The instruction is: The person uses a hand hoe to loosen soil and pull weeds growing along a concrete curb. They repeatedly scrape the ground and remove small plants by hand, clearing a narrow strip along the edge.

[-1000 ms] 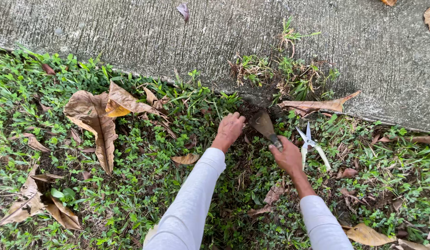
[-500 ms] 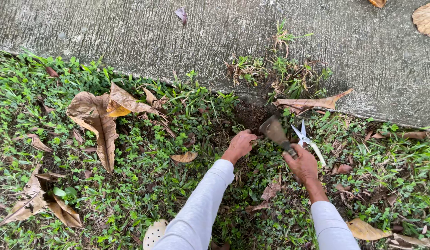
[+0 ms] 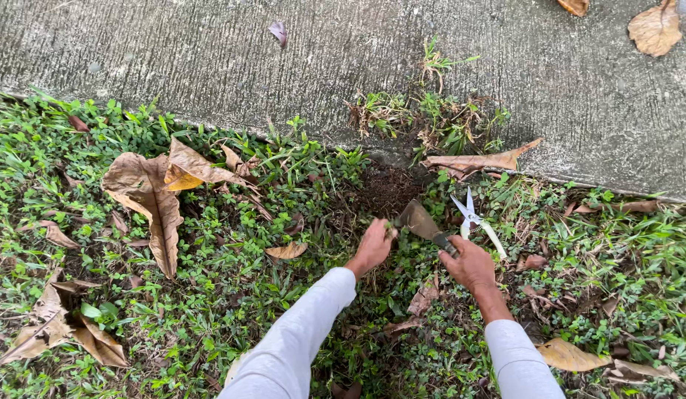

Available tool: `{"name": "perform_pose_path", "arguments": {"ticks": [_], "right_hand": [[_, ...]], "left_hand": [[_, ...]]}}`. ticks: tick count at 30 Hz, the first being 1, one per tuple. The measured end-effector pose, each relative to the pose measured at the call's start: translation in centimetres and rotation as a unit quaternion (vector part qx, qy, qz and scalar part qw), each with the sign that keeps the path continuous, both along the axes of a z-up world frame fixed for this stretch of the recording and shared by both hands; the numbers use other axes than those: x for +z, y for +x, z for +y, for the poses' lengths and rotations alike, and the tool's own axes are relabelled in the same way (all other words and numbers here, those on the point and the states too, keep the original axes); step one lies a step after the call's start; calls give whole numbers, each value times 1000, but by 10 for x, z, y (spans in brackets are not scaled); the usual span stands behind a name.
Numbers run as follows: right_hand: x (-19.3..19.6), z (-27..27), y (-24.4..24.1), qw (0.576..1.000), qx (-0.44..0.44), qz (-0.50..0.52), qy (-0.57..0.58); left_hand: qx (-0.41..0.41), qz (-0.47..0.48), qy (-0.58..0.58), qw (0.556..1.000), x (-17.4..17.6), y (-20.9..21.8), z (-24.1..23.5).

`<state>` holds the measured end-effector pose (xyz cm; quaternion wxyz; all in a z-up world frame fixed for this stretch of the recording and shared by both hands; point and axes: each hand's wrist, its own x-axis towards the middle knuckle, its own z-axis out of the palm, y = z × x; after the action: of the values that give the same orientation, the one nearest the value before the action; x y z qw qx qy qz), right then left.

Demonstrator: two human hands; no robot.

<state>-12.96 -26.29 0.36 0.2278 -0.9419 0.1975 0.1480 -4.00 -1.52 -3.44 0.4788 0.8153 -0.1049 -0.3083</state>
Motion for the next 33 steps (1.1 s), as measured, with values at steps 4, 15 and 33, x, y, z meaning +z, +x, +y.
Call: {"name": "perform_pose_path", "arguments": {"ticks": [4,15,33], "right_hand": [[5,-18,-1,998,-27,48,-26],[-1,-28,-40,993,-23,68,98],[34,-9,-14,985,-73,58,144]], "left_hand": [[146,124,-109,975,10,4,-33],[210,93,-69,971,15,19,-69],[297,15,-96,950,25,70,-88]]}}
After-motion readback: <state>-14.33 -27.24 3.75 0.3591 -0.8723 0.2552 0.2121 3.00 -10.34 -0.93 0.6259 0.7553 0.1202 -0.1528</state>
